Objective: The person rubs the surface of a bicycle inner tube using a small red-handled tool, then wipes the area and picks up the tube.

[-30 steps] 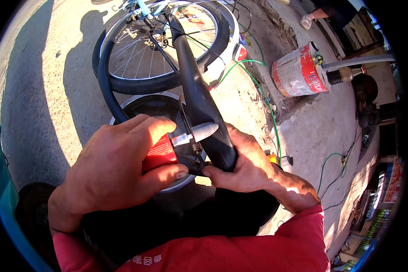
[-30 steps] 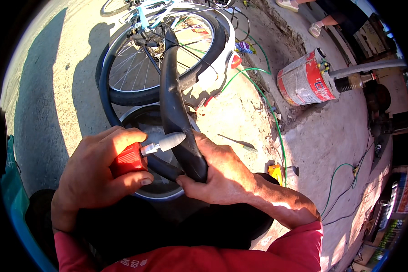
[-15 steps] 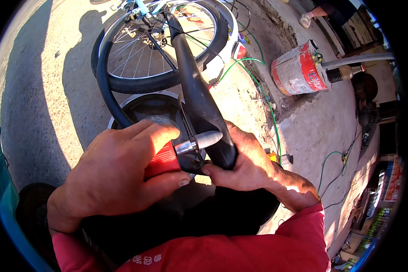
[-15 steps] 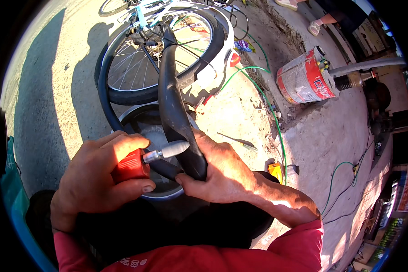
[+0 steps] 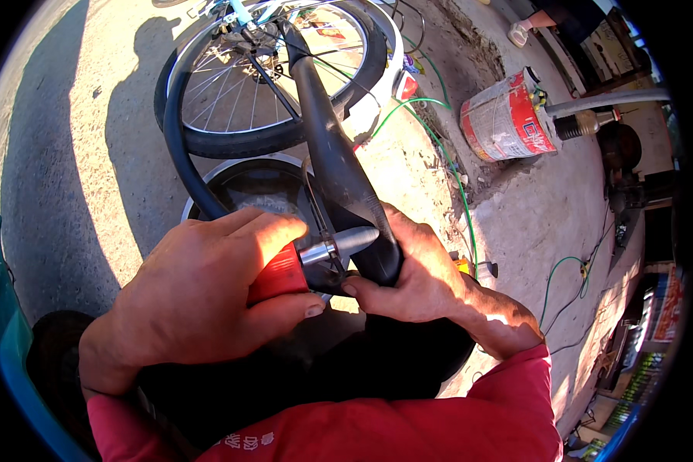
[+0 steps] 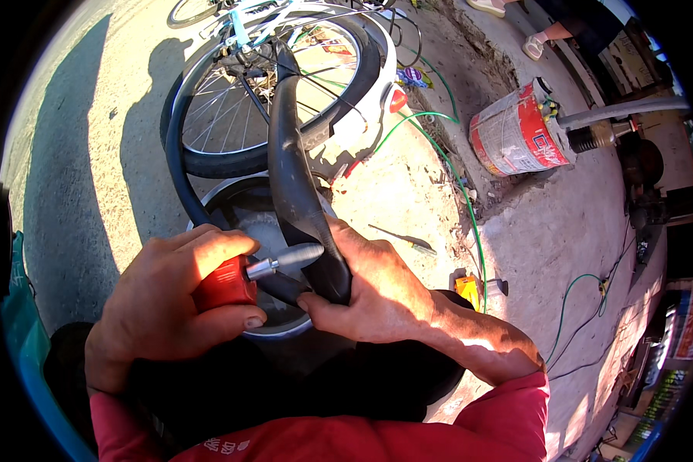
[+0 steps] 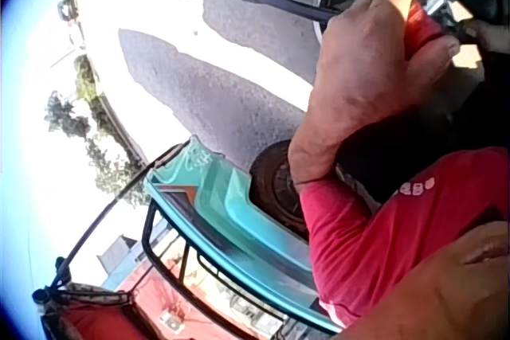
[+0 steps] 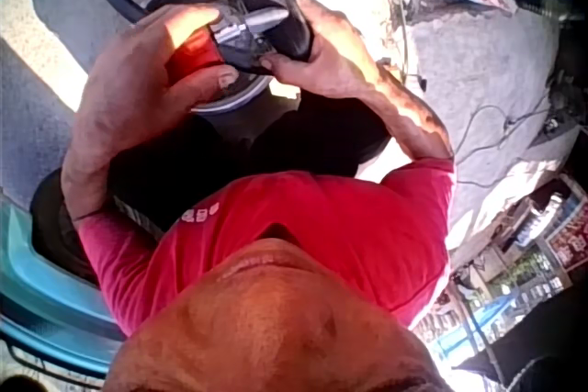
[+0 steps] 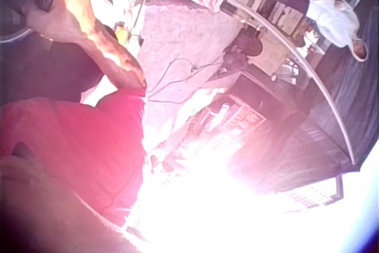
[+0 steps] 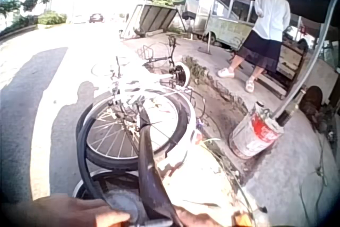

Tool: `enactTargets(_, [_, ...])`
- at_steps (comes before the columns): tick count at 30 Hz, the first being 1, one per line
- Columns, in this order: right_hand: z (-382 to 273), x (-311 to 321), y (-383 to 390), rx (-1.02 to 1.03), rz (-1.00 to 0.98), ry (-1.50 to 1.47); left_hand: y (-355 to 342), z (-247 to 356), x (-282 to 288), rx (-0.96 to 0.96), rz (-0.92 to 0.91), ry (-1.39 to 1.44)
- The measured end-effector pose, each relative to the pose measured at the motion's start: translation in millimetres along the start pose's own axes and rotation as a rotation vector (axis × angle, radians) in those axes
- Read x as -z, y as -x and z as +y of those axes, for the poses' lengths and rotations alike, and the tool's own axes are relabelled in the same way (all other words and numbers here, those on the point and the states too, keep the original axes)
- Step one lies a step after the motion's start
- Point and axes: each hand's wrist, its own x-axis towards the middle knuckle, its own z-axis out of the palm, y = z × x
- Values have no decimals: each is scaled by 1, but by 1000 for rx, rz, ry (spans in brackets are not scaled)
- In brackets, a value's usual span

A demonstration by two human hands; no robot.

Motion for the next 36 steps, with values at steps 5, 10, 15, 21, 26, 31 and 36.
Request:
enactTargets(5, [4,0,2,47,15,35,-1,-6,-2,-29,103,5])
enactTargets(10, [-7,1,2,-123,-16,-10,0,-7,-3,-29,131,-31])
enactTargets(15, [-5,0,2,-92,2,7,0,-7,-2,-18,101,-15])
enactTargets(21, [0,0,2,-32,3,45,-1,-6,-2,5,98,-19])
enactTargets(26, [2,0,1,40,-12,79,1,-3,0,9,76,-43])
enactTargets(31, [-7,-1,2,-78,11,9,0,-6,-3,-22,111,-49])
enactTargets(36, [-7,0,2,-86,1,25,0,-5,0,19,84,-46])
